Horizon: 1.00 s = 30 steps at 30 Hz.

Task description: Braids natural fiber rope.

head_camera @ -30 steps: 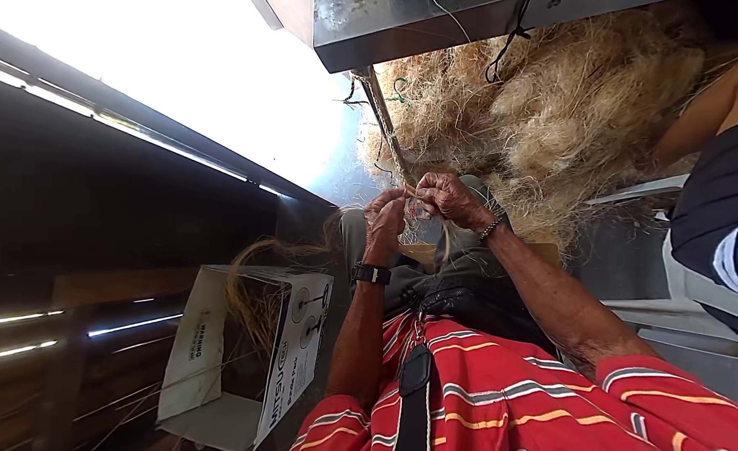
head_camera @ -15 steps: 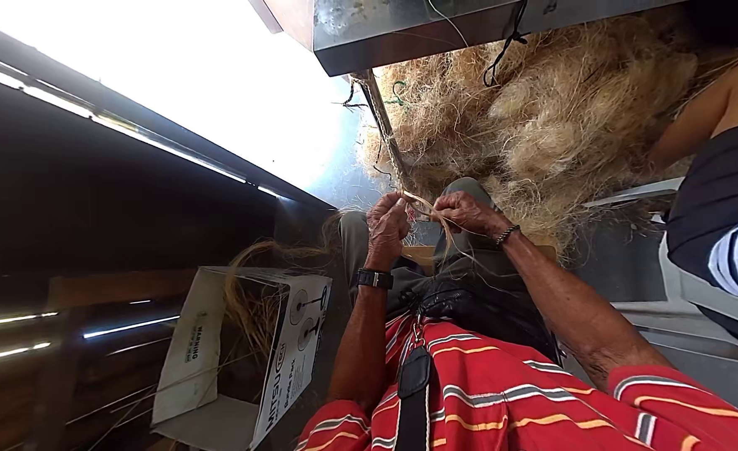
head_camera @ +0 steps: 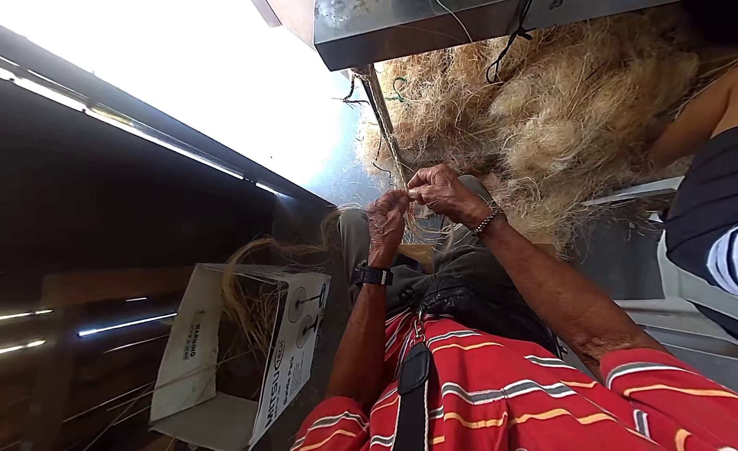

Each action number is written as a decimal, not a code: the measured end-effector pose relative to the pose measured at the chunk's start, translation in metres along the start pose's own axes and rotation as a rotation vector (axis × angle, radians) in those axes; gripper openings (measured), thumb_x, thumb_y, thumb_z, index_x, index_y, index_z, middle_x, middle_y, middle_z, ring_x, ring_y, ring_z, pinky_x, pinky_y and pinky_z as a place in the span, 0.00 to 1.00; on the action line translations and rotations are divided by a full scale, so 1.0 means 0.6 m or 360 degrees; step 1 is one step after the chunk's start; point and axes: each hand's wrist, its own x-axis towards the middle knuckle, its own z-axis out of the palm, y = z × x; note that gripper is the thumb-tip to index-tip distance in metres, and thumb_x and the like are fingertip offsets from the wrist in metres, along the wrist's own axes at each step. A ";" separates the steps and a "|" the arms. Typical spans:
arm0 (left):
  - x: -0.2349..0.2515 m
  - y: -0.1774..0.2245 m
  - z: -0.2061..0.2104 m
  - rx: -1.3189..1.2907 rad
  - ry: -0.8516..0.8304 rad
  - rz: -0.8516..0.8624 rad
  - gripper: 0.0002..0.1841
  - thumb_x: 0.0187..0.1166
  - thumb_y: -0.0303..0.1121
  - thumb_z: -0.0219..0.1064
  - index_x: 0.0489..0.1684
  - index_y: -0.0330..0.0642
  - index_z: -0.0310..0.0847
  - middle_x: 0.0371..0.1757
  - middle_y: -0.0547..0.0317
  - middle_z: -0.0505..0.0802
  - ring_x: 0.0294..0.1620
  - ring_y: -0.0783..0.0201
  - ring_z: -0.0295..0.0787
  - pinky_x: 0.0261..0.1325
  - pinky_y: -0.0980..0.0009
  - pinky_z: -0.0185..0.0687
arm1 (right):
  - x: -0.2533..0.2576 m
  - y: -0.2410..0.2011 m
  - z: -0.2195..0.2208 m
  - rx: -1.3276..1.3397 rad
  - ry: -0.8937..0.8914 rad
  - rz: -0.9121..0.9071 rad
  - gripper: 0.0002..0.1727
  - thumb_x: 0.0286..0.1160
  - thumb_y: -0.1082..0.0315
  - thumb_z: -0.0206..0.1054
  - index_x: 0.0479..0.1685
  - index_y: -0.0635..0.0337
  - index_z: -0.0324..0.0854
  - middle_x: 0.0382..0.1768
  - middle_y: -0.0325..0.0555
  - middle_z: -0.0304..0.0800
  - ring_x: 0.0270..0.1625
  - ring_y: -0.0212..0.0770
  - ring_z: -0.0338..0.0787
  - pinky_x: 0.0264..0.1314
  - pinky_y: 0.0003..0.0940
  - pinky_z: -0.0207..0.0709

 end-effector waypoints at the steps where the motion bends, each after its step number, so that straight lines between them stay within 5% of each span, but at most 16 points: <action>1: 0.000 0.001 -0.001 -0.0033 -0.0007 -0.0027 0.09 0.89 0.32 0.61 0.53 0.42 0.87 0.39 0.60 0.92 0.26 0.75 0.79 0.30 0.77 0.77 | 0.002 0.003 0.003 0.0023 0.0062 -0.0045 0.05 0.74 0.75 0.68 0.36 0.63 0.89 0.23 0.41 0.84 0.22 0.32 0.74 0.27 0.32 0.67; 4: 0.003 0.006 -0.003 -0.0288 -0.0022 -0.0187 0.09 0.88 0.32 0.60 0.48 0.46 0.88 0.31 0.64 0.91 0.11 0.79 0.64 0.12 0.83 0.59 | 0.008 0.019 0.008 0.0206 0.0147 -0.0210 0.06 0.71 0.78 0.68 0.29 0.63 0.89 0.18 0.37 0.84 0.18 0.27 0.72 0.22 0.26 0.64; 10: 0.005 0.002 -0.015 -0.0859 -0.0174 -0.0398 0.08 0.86 0.32 0.60 0.43 0.50 0.87 0.20 0.67 0.82 0.05 0.81 0.50 0.07 0.85 0.47 | 0.016 0.026 0.008 0.0231 0.0048 -0.0355 0.07 0.72 0.78 0.65 0.29 0.63 0.88 0.18 0.36 0.82 0.19 0.26 0.72 0.23 0.26 0.64; 15: 0.008 0.001 -0.010 -0.1230 -0.0229 -0.0512 0.07 0.89 0.34 0.59 0.44 0.49 0.84 0.26 0.66 0.86 0.07 0.82 0.57 0.08 0.86 0.55 | 0.019 0.031 0.008 -0.0003 0.0011 -0.0471 0.08 0.77 0.75 0.64 0.34 0.63 0.88 0.23 0.39 0.85 0.26 0.29 0.79 0.32 0.29 0.72; 19: 0.005 -0.011 -0.001 -0.1432 -0.0186 -0.0719 0.10 0.91 0.36 0.53 0.41 0.52 0.81 0.21 0.68 0.83 0.14 0.78 0.75 0.17 0.82 0.75 | 0.017 0.035 0.013 0.0039 -0.0025 -0.0450 0.07 0.80 0.74 0.63 0.37 0.63 0.86 0.23 0.37 0.80 0.22 0.27 0.73 0.28 0.26 0.67; 25: 0.006 -0.046 0.013 -0.1787 -0.0431 -0.0943 0.14 0.85 0.33 0.48 0.32 0.50 0.78 0.16 0.71 0.77 0.12 0.78 0.73 0.18 0.83 0.73 | 0.009 0.045 0.022 0.0318 -0.0136 -0.0314 0.07 0.87 0.74 0.57 0.45 0.63 0.81 0.28 0.40 0.83 0.21 0.28 0.74 0.23 0.23 0.67; 28: 0.005 -0.056 0.012 -0.1401 -0.0452 -0.1055 0.15 0.90 0.33 0.50 0.31 0.46 0.78 0.14 0.68 0.78 0.10 0.77 0.72 0.14 0.84 0.70 | -0.018 0.071 0.024 0.0387 -0.0110 -0.0356 0.08 0.91 0.66 0.55 0.48 0.56 0.80 0.17 0.43 0.73 0.13 0.31 0.67 0.14 0.22 0.59; 30: 0.002 -0.056 0.011 -0.0889 -0.0231 -0.0930 0.12 0.90 0.35 0.56 0.41 0.42 0.83 0.24 0.65 0.86 0.19 0.75 0.78 0.23 0.80 0.76 | -0.022 0.083 0.023 0.0327 -0.0040 -0.0388 0.08 0.90 0.66 0.56 0.48 0.56 0.80 0.18 0.43 0.71 0.13 0.33 0.66 0.15 0.25 0.59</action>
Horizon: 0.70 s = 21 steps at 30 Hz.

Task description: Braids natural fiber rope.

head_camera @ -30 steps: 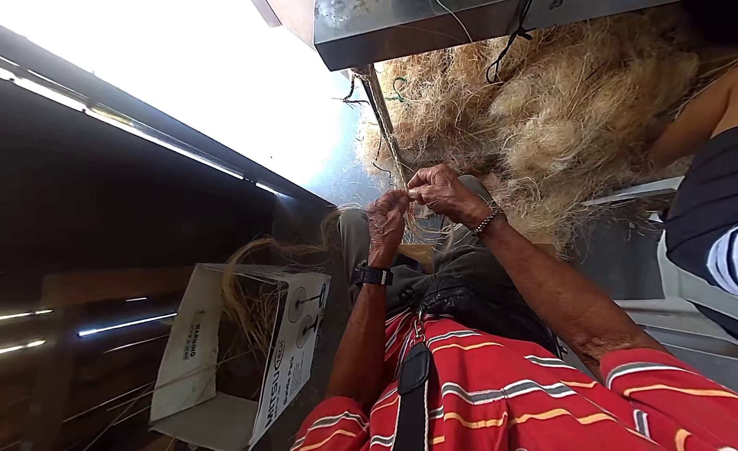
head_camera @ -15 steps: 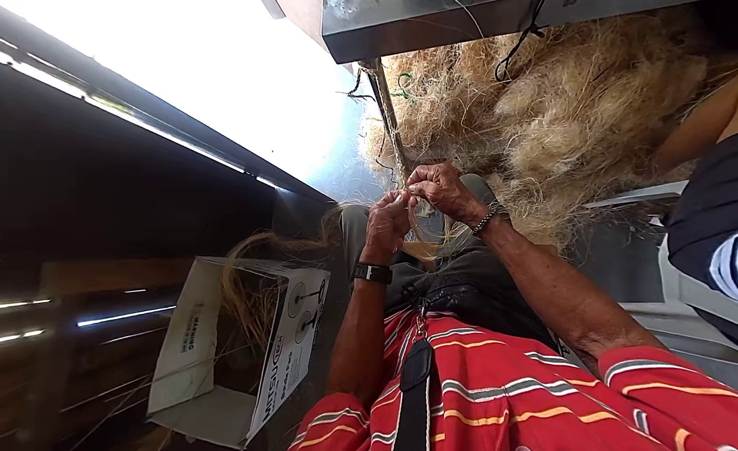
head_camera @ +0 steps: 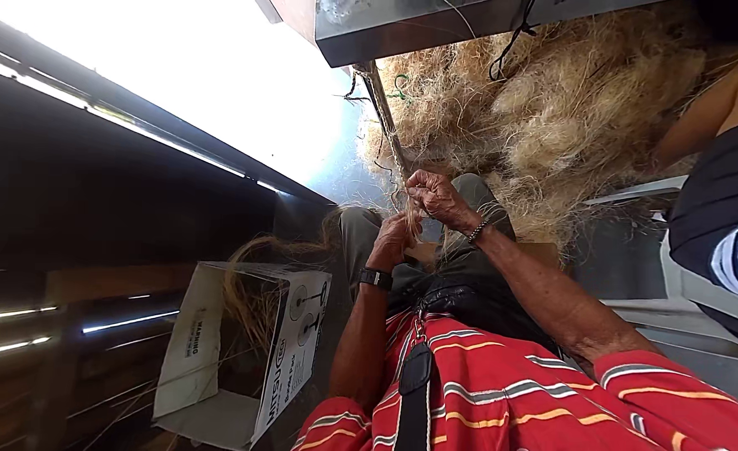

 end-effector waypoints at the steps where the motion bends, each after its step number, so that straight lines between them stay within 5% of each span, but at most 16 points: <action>1: -0.004 0.001 -0.001 0.0146 0.0096 0.0125 0.13 0.91 0.40 0.55 0.47 0.43 0.83 0.31 0.65 0.88 0.27 0.74 0.82 0.31 0.77 0.80 | 0.000 0.005 -0.001 -0.0053 0.0035 -0.0036 0.08 0.89 0.66 0.57 0.48 0.57 0.80 0.18 0.44 0.71 0.14 0.34 0.66 0.15 0.26 0.59; 3: -0.016 0.013 0.003 0.0322 0.0168 0.0338 0.18 0.92 0.47 0.54 0.60 0.46 0.82 0.44 0.63 0.91 0.38 0.71 0.86 0.42 0.71 0.83 | 0.000 0.006 0.000 -0.0158 0.0085 -0.0096 0.07 0.88 0.68 0.58 0.46 0.58 0.81 0.20 0.44 0.73 0.16 0.36 0.68 0.18 0.29 0.62; 6: -0.032 0.027 0.021 0.0498 0.0133 0.0598 0.18 0.87 0.41 0.64 0.70 0.45 0.79 0.48 0.57 0.93 0.39 0.68 0.90 0.47 0.67 0.89 | 0.000 -0.001 0.005 -0.0212 0.0107 -0.0172 0.06 0.87 0.70 0.59 0.43 0.59 0.81 0.23 0.46 0.79 0.19 0.37 0.76 0.21 0.31 0.71; 8: -0.029 0.030 0.033 0.0457 0.0166 0.0641 0.13 0.85 0.35 0.67 0.62 0.43 0.83 0.38 0.58 0.92 0.29 0.69 0.87 0.35 0.70 0.88 | 0.002 -0.006 0.006 -0.0243 0.0105 -0.0205 0.06 0.86 0.70 0.59 0.42 0.59 0.81 0.24 0.46 0.80 0.21 0.37 0.77 0.23 0.31 0.72; 11: -0.019 0.029 0.042 0.0398 0.0278 0.0564 0.05 0.87 0.34 0.64 0.44 0.47 0.85 0.21 0.67 0.80 0.13 0.76 0.65 0.16 0.80 0.64 | 0.001 0.004 0.001 -0.0290 0.0119 -0.0214 0.06 0.86 0.70 0.59 0.41 0.59 0.80 0.23 0.45 0.76 0.19 0.36 0.72 0.21 0.31 0.67; 17: -0.026 0.035 0.031 0.0709 0.0364 0.0593 0.10 0.88 0.38 0.60 0.37 0.49 0.83 0.15 0.65 0.71 0.10 0.72 0.59 0.13 0.77 0.58 | -0.001 0.017 0.004 -0.0302 0.0129 -0.0205 0.06 0.85 0.70 0.60 0.41 0.59 0.80 0.22 0.45 0.77 0.18 0.38 0.73 0.19 0.33 0.68; 21: -0.034 0.044 0.027 0.0921 0.0409 0.0609 0.11 0.87 0.39 0.60 0.39 0.47 0.87 0.21 0.62 0.78 0.15 0.70 0.65 0.19 0.73 0.62 | -0.006 0.007 -0.006 -0.0348 0.0131 -0.0167 0.06 0.85 0.69 0.61 0.39 0.58 0.81 0.23 0.45 0.78 0.19 0.37 0.74 0.21 0.33 0.68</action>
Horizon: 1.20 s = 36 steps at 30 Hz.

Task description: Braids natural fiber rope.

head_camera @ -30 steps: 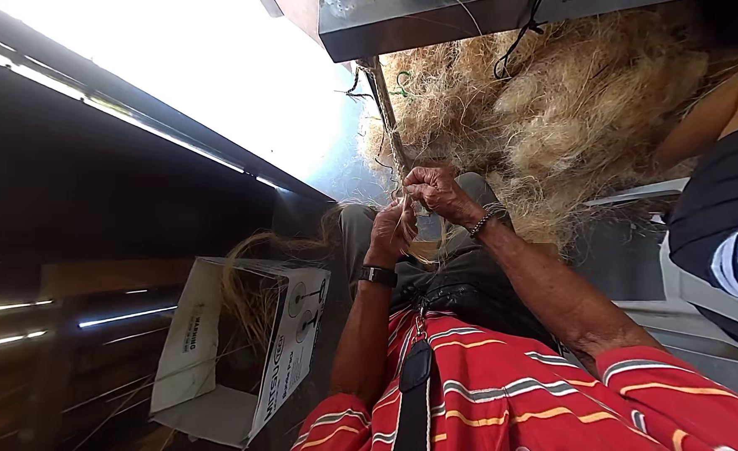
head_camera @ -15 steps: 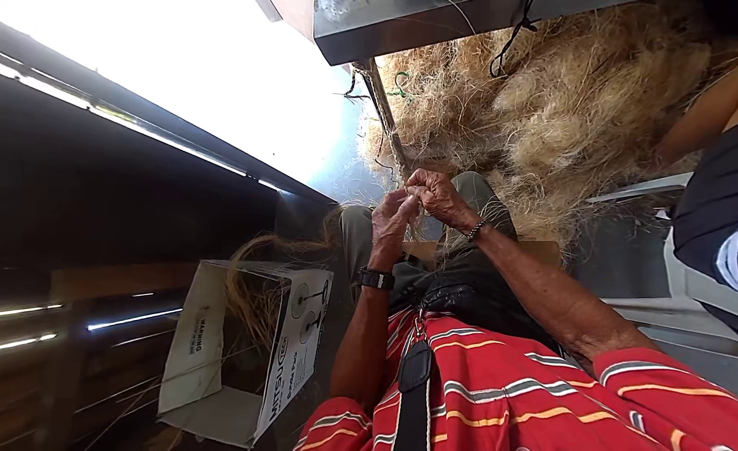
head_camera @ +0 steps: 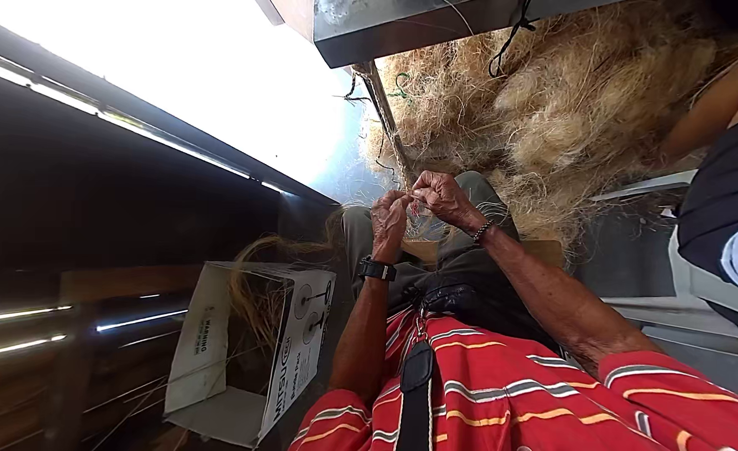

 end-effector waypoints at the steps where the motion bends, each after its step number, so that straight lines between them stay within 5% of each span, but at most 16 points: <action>1: 0.001 -0.001 -0.004 0.0043 -0.0021 0.0006 0.11 0.87 0.39 0.60 0.41 0.47 0.88 0.24 0.61 0.82 0.16 0.70 0.66 0.20 0.73 0.64 | -0.001 0.001 -0.004 -0.0010 -0.0013 0.0006 0.07 0.85 0.69 0.61 0.40 0.58 0.82 0.23 0.45 0.78 0.19 0.37 0.74 0.21 0.33 0.68; 4: 0.008 0.001 -0.011 0.0036 -0.0117 -0.0022 0.11 0.88 0.37 0.60 0.46 0.45 0.88 0.25 0.60 0.84 0.14 0.70 0.69 0.19 0.73 0.71 | -0.004 0.011 -0.011 0.0015 -0.0054 0.0006 0.08 0.85 0.69 0.60 0.40 0.58 0.83 0.21 0.45 0.76 0.17 0.37 0.72 0.18 0.32 0.66; 10: 0.013 -0.006 -0.006 -0.0099 -0.0088 -0.0066 0.09 0.85 0.37 0.61 0.39 0.49 0.87 0.16 0.66 0.72 0.10 0.73 0.57 0.14 0.78 0.55 | 0.007 0.006 -0.022 0.0042 -0.0173 0.0156 0.08 0.83 0.73 0.59 0.39 0.62 0.84 0.19 0.40 0.75 0.18 0.31 0.70 0.23 0.29 0.66; 16: 0.014 -0.013 -0.004 -0.0945 -0.0334 -0.0132 0.07 0.82 0.29 0.58 0.43 0.48 0.84 0.13 0.71 0.68 0.07 0.78 0.55 0.09 0.83 0.54 | -0.032 0.046 -0.076 0.0195 -0.0323 0.0296 0.08 0.87 0.66 0.60 0.43 0.55 0.83 0.15 0.39 0.71 0.11 0.29 0.62 0.13 0.24 0.56; 21: 0.008 -0.004 0.008 -0.1339 -0.0427 -0.0182 0.09 0.87 0.29 0.57 0.44 0.52 0.84 0.30 0.66 0.86 0.08 0.81 0.57 0.10 0.86 0.53 | -0.040 0.059 -0.105 0.0168 -0.0333 0.0435 0.08 0.85 0.70 0.61 0.38 0.59 0.84 0.13 0.37 0.69 0.11 0.28 0.62 0.13 0.23 0.57; 23: 0.006 -0.002 0.005 -0.1499 -0.0548 -0.0119 0.11 0.88 0.29 0.55 0.51 0.50 0.84 0.55 0.55 0.94 0.09 0.82 0.60 0.11 0.86 0.55 | -0.046 0.068 -0.112 0.0160 -0.0341 0.0456 0.09 0.85 0.72 0.61 0.37 0.61 0.84 0.13 0.37 0.70 0.12 0.27 0.62 0.14 0.22 0.58; 24: 0.005 0.000 0.003 -0.1545 -0.0600 -0.0081 0.11 0.89 0.29 0.54 0.52 0.49 0.84 0.60 0.53 0.93 0.09 0.82 0.60 0.11 0.86 0.55 | -0.053 0.072 -0.117 0.0128 -0.0345 0.0451 0.09 0.84 0.72 0.61 0.36 0.61 0.85 0.13 0.37 0.71 0.12 0.27 0.63 0.15 0.22 0.58; 28: -0.002 0.006 -0.018 -0.1580 -0.0651 0.0026 0.09 0.88 0.32 0.56 0.48 0.52 0.84 0.47 0.59 0.92 0.10 0.82 0.62 0.10 0.87 0.58 | -0.096 0.087 -0.159 -0.0280 -0.0244 0.0478 0.09 0.83 0.71 0.63 0.35 0.60 0.86 0.20 0.40 0.78 0.18 0.30 0.69 0.22 0.29 0.65; 31: -0.005 0.001 -0.037 -0.1349 -0.0535 0.0040 0.09 0.88 0.32 0.56 0.49 0.51 0.85 0.39 0.61 0.91 0.08 0.82 0.58 0.09 0.87 0.54 | -0.145 0.147 -0.224 -0.0665 0.0125 0.0645 0.09 0.83 0.68 0.65 0.45 0.66 0.87 0.35 0.59 0.88 0.32 0.52 0.85 0.38 0.55 0.81; 33: -0.008 -0.005 -0.041 -0.1149 -0.0385 0.0014 0.09 0.88 0.33 0.59 0.48 0.50 0.87 0.19 0.67 0.79 0.05 0.80 0.53 0.07 0.84 0.50 | -0.172 0.159 -0.268 -0.0815 0.0454 0.0864 0.14 0.83 0.66 0.66 0.55 0.69 0.86 0.51 0.68 0.89 0.53 0.67 0.89 0.60 0.71 0.78; 36: 0.003 -0.013 -0.032 -0.0969 -0.0251 0.0031 0.09 0.87 0.29 0.57 0.45 0.45 0.87 0.15 0.69 0.78 0.06 0.79 0.57 0.09 0.84 0.56 | -0.178 0.111 -0.279 -0.0731 0.0732 0.0784 0.21 0.83 0.57 0.67 0.60 0.68 0.80 0.50 0.66 0.88 0.49 0.64 0.89 0.55 0.68 0.79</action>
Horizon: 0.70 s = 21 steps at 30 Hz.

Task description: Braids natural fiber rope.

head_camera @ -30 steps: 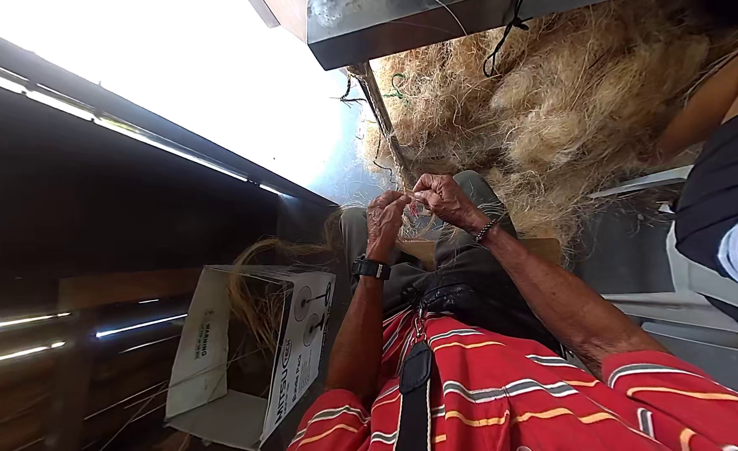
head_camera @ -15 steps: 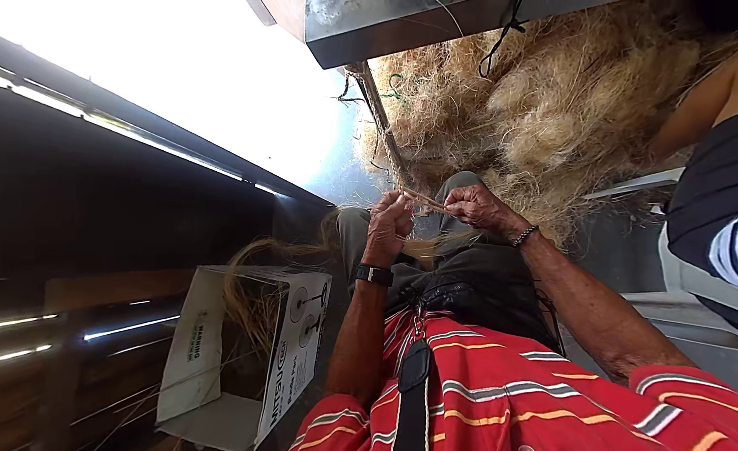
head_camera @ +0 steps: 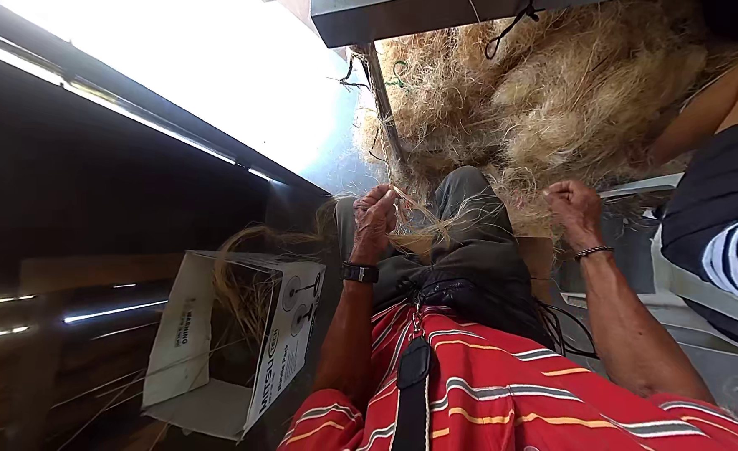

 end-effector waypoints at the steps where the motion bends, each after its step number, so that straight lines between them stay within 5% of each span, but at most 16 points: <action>1: 0.005 -0.003 0.005 0.0064 0.0039 0.0020 0.10 0.87 0.27 0.57 0.44 0.43 0.87 0.16 0.69 0.78 0.07 0.80 0.58 0.09 0.84 0.57 | -0.010 -0.030 -0.005 0.0067 -0.0036 -0.0078 0.23 0.84 0.54 0.66 0.62 0.65 0.79 0.51 0.64 0.88 0.48 0.61 0.90 0.54 0.65 0.82; 4: 0.007 -0.007 0.023 0.0433 0.0148 0.0095 0.08 0.87 0.28 0.60 0.43 0.42 0.88 0.20 0.67 0.83 0.08 0.79 0.60 0.10 0.83 0.57 | -0.040 -0.159 0.010 0.0242 -0.0293 -0.0468 0.18 0.84 0.57 0.68 0.61 0.61 0.81 0.47 0.55 0.91 0.41 0.48 0.93 0.47 0.49 0.89; 7: 0.004 -0.004 0.031 0.0781 0.0165 0.0186 0.09 0.88 0.31 0.61 0.46 0.41 0.88 0.29 0.64 0.90 0.15 0.78 0.70 0.18 0.81 0.65 | -0.066 -0.269 0.068 0.0331 -0.0636 -0.0694 0.19 0.78 0.61 0.72 0.63 0.61 0.83 0.37 0.52 0.92 0.33 0.45 0.91 0.39 0.45 0.87; 11: -0.009 0.001 0.028 0.1099 0.0090 0.0320 0.09 0.89 0.33 0.61 0.50 0.40 0.87 0.35 0.58 0.90 0.26 0.71 0.79 0.32 0.73 0.78 | -0.057 -0.330 0.170 0.0348 -0.0915 -0.0558 0.12 0.77 0.68 0.71 0.54 0.65 0.85 0.34 0.51 0.91 0.29 0.43 0.90 0.39 0.46 0.87; 14: -0.008 0.012 0.030 0.1184 0.0092 0.0317 0.10 0.88 0.31 0.62 0.52 0.37 0.88 0.43 0.53 0.93 0.40 0.66 0.86 0.49 0.64 0.83 | -0.055 -0.342 0.200 0.0439 -0.0830 -0.0398 0.06 0.77 0.72 0.68 0.44 0.65 0.86 0.30 0.49 0.89 0.28 0.40 0.87 0.35 0.40 0.82; 19: 0.003 0.024 0.028 0.1113 0.0010 0.0337 0.09 0.87 0.28 0.62 0.46 0.34 0.88 0.36 0.56 0.93 0.33 0.74 0.86 0.43 0.73 0.83 | -0.052 -0.333 0.215 0.0732 -0.0567 -0.0523 0.04 0.69 0.77 0.69 0.29 0.63 0.87 0.22 0.40 0.85 0.24 0.29 0.79 0.30 0.29 0.72; 21: 0.001 0.024 0.016 0.1009 0.0011 0.0264 0.10 0.87 0.30 0.61 0.42 0.38 0.88 0.31 0.60 0.92 0.21 0.75 0.77 0.26 0.78 0.72 | -0.061 -0.321 0.215 0.0863 -0.0582 -0.0589 0.06 0.72 0.76 0.66 0.30 0.61 0.87 0.21 0.39 0.84 0.20 0.29 0.77 0.24 0.26 0.70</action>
